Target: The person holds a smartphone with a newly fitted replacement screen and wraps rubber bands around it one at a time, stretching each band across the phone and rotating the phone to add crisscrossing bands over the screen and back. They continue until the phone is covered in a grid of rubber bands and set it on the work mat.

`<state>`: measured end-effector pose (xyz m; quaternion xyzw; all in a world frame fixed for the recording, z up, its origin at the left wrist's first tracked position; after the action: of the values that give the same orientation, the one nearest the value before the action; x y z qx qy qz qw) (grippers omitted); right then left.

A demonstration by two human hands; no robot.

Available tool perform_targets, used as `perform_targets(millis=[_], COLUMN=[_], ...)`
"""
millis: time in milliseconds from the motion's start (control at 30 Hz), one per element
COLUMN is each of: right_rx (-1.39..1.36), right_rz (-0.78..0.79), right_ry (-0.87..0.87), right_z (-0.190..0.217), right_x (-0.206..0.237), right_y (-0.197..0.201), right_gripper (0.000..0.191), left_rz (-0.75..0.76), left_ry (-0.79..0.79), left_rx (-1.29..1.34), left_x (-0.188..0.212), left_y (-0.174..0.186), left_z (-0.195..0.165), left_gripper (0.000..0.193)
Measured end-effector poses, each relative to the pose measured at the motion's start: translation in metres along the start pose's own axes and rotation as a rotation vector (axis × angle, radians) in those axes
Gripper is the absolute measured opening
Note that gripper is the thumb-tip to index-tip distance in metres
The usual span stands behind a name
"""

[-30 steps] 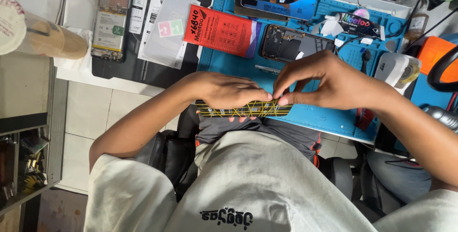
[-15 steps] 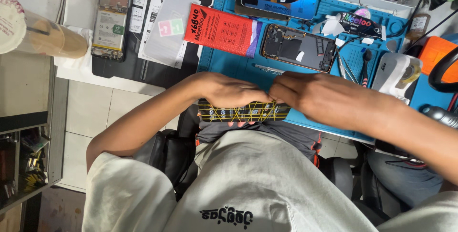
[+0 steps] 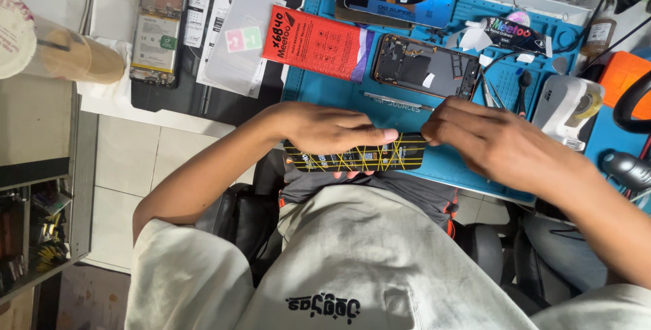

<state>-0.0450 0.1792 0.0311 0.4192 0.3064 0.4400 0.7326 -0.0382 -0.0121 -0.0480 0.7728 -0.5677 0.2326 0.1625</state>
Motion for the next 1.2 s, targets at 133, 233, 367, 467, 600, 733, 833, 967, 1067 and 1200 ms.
perform_targets(millis=[133,233,367,467,600,733,833,967,1067,1200], right_rx=[0.281,0.294,0.117,0.012,-0.149,-0.258,-0.276,-0.152,-0.162,-0.051], right_rz=[-0.077,-0.167,-0.238,-0.262,-0.152,-0.008,0.140,0.316,0.403,0.448], right_ry=[0.014,0.043,-0.003,0.042,0.035,-0.043,-0.042,-0.027,-0.064,-0.028], right_z=[0.010,0.013,0.008,0.009,0.007,0.002,0.002,0.010,0.012,0.016], right_x=[0.007,0.006,-0.001,-0.010,-0.027,-0.040,-0.050,-0.058,-0.059,-0.054], right_y=[-0.010,-0.010,0.002,0.010,0.008,0.008,0.005,-0.001,-0.006,-0.012], right_gripper=[0.028,0.027,0.021,0.023,0.020,0.016,0.015,0.023,0.032,0.036], left_rz=[0.032,0.048,0.073,0.065,0.139,0.173,0.156,0.218,0.218,0.026], left_ry=[-0.025,-0.031,0.005,0.031,-0.105,-0.024,-0.026,-0.005,-0.006,-0.367], left_rx=[0.076,0.142,0.195,0.142,0.173,0.291,0.338,0.424,0.399,0.068], left_x=[-0.003,-0.005,-0.005,-0.006,-0.008,-0.010,-0.010,-0.013,-0.014,-0.020], left_y=[0.000,-0.001,-0.001,0.000,-0.003,-0.006,-0.008,-0.014,-0.013,-0.001], left_z=[0.006,0.008,0.010,0.012,0.004,0.008,0.010,0.017,0.028,0.024], left_gripper=[0.086,0.086,0.086,0.085,0.078,0.067,0.054,0.052,0.055,0.058])
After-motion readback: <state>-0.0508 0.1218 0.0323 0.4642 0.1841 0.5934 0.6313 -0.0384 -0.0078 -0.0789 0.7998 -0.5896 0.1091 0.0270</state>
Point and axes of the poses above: each hand's wrist, its own x-axis away from the middle knuckle, its own y-axis out of the back of the hand, z = x × y, the point moved 5 cm from there along -x, towards the middle knuckle, and after that the axes turned 1 degree about -z, right-handed, at the moved point
